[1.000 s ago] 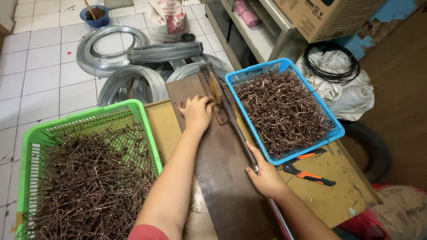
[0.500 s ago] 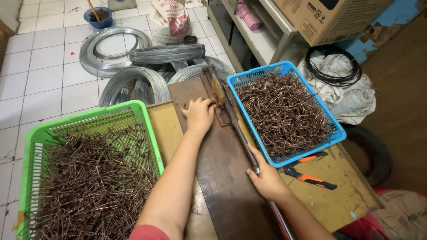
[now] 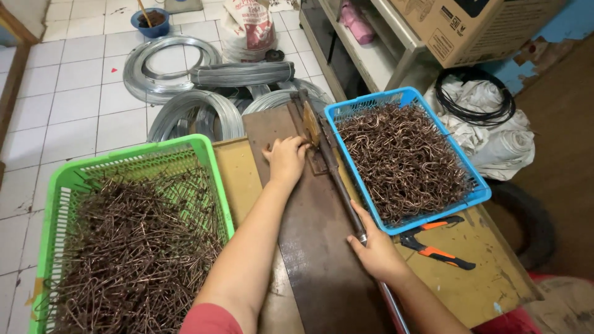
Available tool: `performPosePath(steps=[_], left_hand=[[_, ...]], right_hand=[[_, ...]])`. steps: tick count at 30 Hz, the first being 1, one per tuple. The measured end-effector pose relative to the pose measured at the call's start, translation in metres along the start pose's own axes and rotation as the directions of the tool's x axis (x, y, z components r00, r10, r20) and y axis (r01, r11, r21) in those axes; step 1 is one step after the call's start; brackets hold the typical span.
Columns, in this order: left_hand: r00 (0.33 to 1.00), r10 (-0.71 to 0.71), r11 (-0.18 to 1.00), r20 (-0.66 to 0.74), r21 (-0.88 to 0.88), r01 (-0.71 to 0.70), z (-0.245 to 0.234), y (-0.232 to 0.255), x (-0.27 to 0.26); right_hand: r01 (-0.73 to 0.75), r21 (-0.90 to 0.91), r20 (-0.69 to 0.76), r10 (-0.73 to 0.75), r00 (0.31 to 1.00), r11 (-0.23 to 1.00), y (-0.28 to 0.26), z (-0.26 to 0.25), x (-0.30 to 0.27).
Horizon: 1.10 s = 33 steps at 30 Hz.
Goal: Manually bending small metal wires using a specialized jig and lever tool.
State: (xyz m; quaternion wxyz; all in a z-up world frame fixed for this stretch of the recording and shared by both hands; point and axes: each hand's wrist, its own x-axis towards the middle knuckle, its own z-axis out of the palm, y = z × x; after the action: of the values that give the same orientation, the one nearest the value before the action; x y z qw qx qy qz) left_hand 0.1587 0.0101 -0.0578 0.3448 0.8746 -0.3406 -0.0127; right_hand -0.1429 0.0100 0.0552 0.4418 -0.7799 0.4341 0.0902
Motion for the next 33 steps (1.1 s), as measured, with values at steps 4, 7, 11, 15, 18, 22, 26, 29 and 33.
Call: performPosePath(steps=[4,7,11,15,18,22,26,29,33], left_hand=[[1.000,0.021,0.999,-0.010,0.025,-0.021,0.003,0.000,0.000],[0.998,0.056,0.996,-0.030,0.070,-0.054,0.004,-0.007,0.000],[0.998,0.055,0.995,-0.007,0.079,-0.054,0.003,-0.007,0.003],[0.992,0.044,0.997,0.114,0.053,-0.050,-0.003,-0.006,0.003],[0.961,0.064,0.998,0.267,-0.012,-0.063,0.000,-0.019,0.005],[0.953,0.089,0.995,0.290,-0.076,-0.069,0.006,-0.023,0.010],[0.958,0.069,0.998,0.278,-0.026,-0.064,0.007,-0.025,0.009],[0.926,0.110,0.993,0.361,-0.086,-0.084,-0.009,-0.015,0.007],[0.549,0.302,0.908,0.780,-0.411,0.084,-0.063,0.003,-0.014]], right_hand=[[0.002,0.054,0.010,-0.003,1.000,0.999,0.002,-0.002,0.000],[0.031,0.194,0.076,-0.047,0.996,0.981,0.000,-0.004,0.000],[-0.089,0.152,0.140,0.067,0.988,0.984,-0.024,-0.024,-0.018],[-0.019,0.299,0.156,-0.029,0.987,0.954,-0.032,-0.051,-0.022],[0.157,0.417,0.070,-0.203,0.977,0.895,-0.027,-0.070,-0.014],[0.178,0.466,0.075,-0.239,0.968,0.867,-0.024,-0.072,-0.011],[0.161,0.472,0.091,-0.229,0.969,0.867,-0.011,-0.059,-0.008],[0.153,0.470,0.098,-0.224,0.970,0.869,-0.009,-0.054,-0.006],[0.114,0.452,0.094,-0.174,0.980,0.885,0.005,-0.051,-0.003]])
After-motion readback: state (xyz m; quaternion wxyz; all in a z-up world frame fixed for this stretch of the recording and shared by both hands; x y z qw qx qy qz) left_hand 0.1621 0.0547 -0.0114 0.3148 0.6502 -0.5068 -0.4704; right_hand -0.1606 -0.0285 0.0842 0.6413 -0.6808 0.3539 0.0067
